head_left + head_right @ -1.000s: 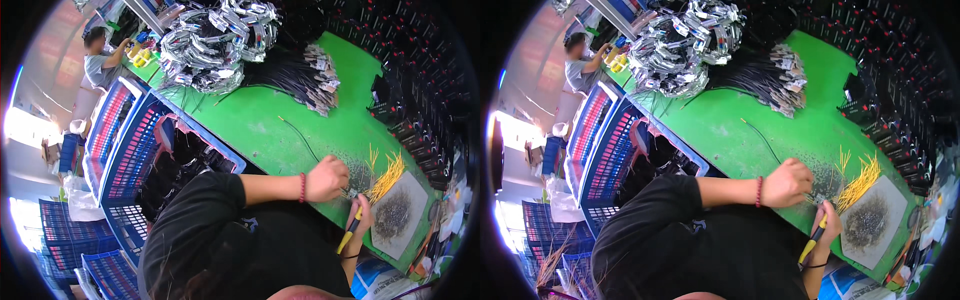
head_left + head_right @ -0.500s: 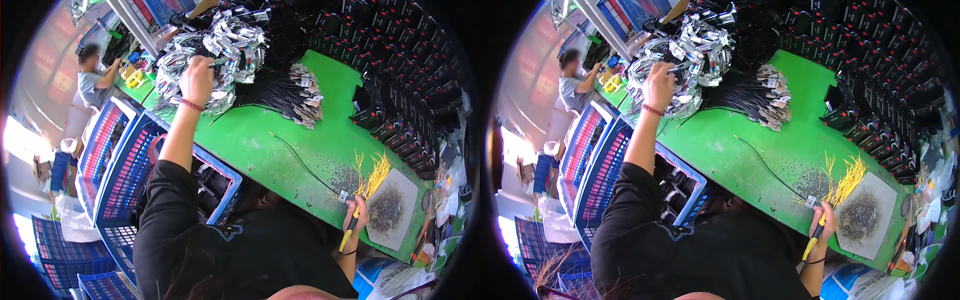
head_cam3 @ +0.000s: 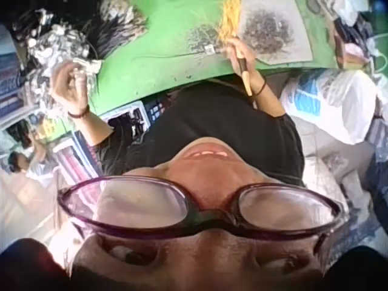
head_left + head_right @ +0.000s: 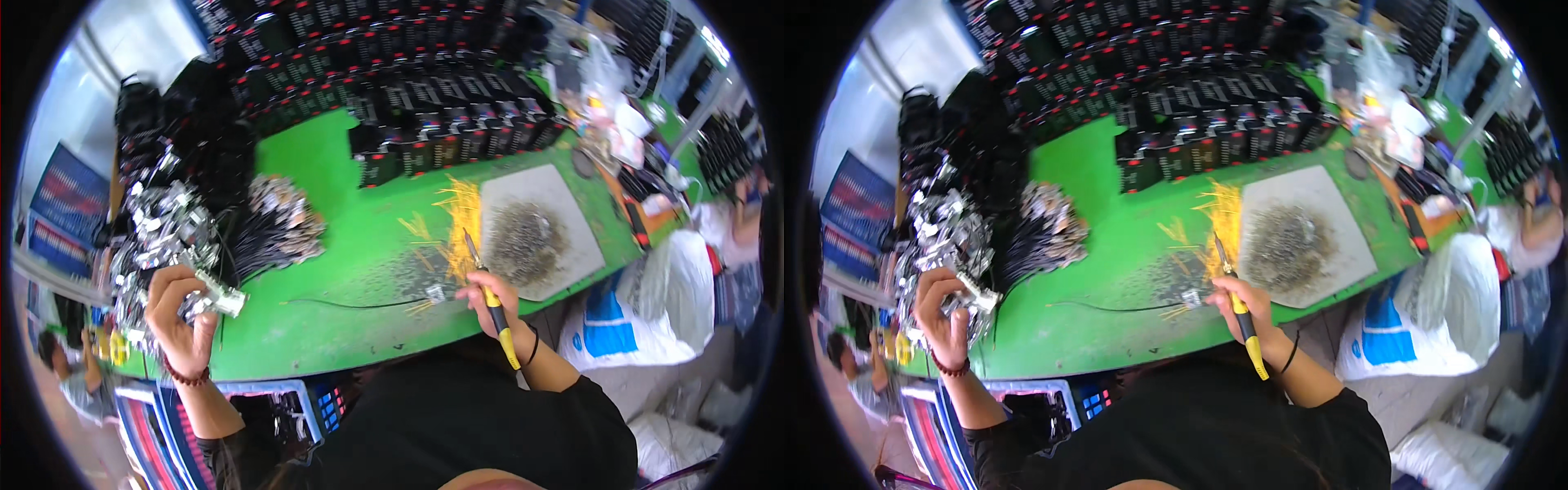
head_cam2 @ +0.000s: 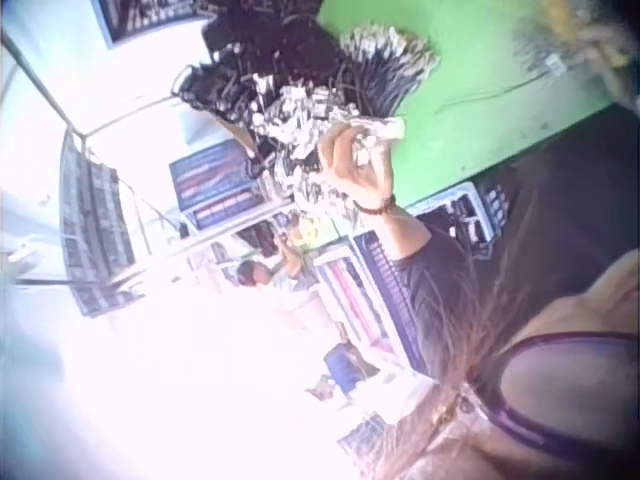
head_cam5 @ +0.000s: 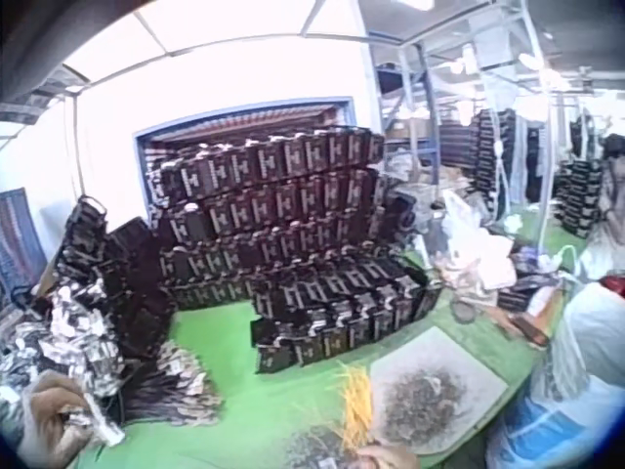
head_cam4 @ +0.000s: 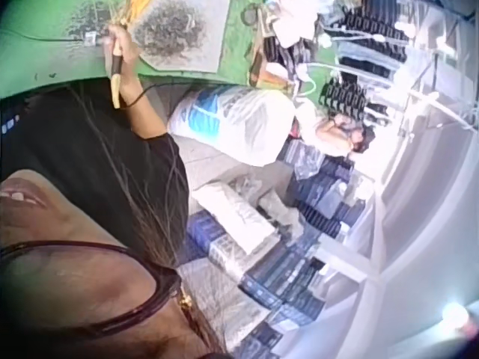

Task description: The person solders electrical wires to a circuit board with a soldering iron, then assembles the completed component into a plastic toy housing.

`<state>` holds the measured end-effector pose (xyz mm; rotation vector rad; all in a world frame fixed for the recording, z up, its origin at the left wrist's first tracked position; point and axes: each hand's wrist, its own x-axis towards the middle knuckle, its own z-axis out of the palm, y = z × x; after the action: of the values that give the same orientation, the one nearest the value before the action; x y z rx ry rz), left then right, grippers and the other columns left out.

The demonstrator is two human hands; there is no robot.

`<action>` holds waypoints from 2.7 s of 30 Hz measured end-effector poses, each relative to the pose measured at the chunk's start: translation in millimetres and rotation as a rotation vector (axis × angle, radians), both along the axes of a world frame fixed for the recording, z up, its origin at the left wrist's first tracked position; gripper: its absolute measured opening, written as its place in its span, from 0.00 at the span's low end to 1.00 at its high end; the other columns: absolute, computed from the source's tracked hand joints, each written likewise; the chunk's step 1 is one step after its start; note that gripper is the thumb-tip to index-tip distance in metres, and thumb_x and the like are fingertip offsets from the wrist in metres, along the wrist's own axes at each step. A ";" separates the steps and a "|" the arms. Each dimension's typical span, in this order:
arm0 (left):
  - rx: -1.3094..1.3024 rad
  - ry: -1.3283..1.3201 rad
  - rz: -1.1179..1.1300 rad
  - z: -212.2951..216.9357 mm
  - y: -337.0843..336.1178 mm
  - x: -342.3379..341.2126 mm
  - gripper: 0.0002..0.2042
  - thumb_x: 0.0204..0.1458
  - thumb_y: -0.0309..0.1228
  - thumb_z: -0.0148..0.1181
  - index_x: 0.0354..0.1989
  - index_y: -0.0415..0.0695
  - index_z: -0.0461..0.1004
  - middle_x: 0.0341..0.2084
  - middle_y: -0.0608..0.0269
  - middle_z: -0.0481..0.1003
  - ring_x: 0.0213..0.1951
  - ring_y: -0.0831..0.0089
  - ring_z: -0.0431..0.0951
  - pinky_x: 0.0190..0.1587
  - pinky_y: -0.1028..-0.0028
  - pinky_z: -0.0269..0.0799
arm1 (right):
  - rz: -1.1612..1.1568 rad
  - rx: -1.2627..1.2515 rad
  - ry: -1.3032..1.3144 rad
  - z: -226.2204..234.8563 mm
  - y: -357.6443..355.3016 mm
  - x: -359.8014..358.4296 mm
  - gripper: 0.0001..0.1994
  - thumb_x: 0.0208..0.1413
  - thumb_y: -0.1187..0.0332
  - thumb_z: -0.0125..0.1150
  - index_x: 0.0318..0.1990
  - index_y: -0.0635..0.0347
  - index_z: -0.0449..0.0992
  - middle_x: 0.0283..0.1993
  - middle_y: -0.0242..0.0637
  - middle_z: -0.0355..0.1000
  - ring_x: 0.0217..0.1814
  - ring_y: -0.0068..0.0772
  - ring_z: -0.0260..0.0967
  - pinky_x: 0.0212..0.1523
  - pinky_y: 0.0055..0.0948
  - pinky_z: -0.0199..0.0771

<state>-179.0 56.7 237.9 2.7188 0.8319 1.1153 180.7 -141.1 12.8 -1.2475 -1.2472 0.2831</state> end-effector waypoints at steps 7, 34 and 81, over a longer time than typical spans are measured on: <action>-0.040 -0.116 -0.176 11.3 -3.4 140.2 0.25 0.41 0.09 0.58 0.50 0.41 0.75 0.53 0.56 0.69 0.32 0.78 0.75 0.33 0.81 0.71 | -0.178 0.274 0.022 110.2 -58.5 43.8 0.09 0.67 0.72 0.47 0.52 0.58 0.61 0.32 0.48 0.78 0.22 0.26 0.68 0.26 0.25 0.72; -1.248 -0.187 -0.595 -92.2 -8.7 256.5 0.11 0.57 0.20 0.56 0.49 0.33 0.73 0.39 0.62 0.78 0.38 0.80 0.76 0.41 0.79 0.72 | -0.128 0.144 -0.408 108.3 19.3 -8.0 0.16 0.47 0.71 0.68 0.45 0.48 0.72 0.29 0.23 0.77 0.25 0.27 0.77 0.24 0.28 0.74; -0.583 0.055 -0.346 -183.3 -51.3 180.0 0.07 0.48 0.24 0.63 0.36 0.43 0.79 0.35 0.56 0.80 0.35 0.56 0.80 0.36 0.64 0.76 | 0.108 -0.309 0.188 -7.4 17.5 -1.2 0.13 0.57 0.83 0.58 0.48 0.61 0.70 0.34 0.33 0.73 0.36 0.22 0.76 0.37 0.22 0.75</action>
<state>1.1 5.4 54.6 2.2845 0.5470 0.6081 179.5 -123.6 5.4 -1.3811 -1.1378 0.6774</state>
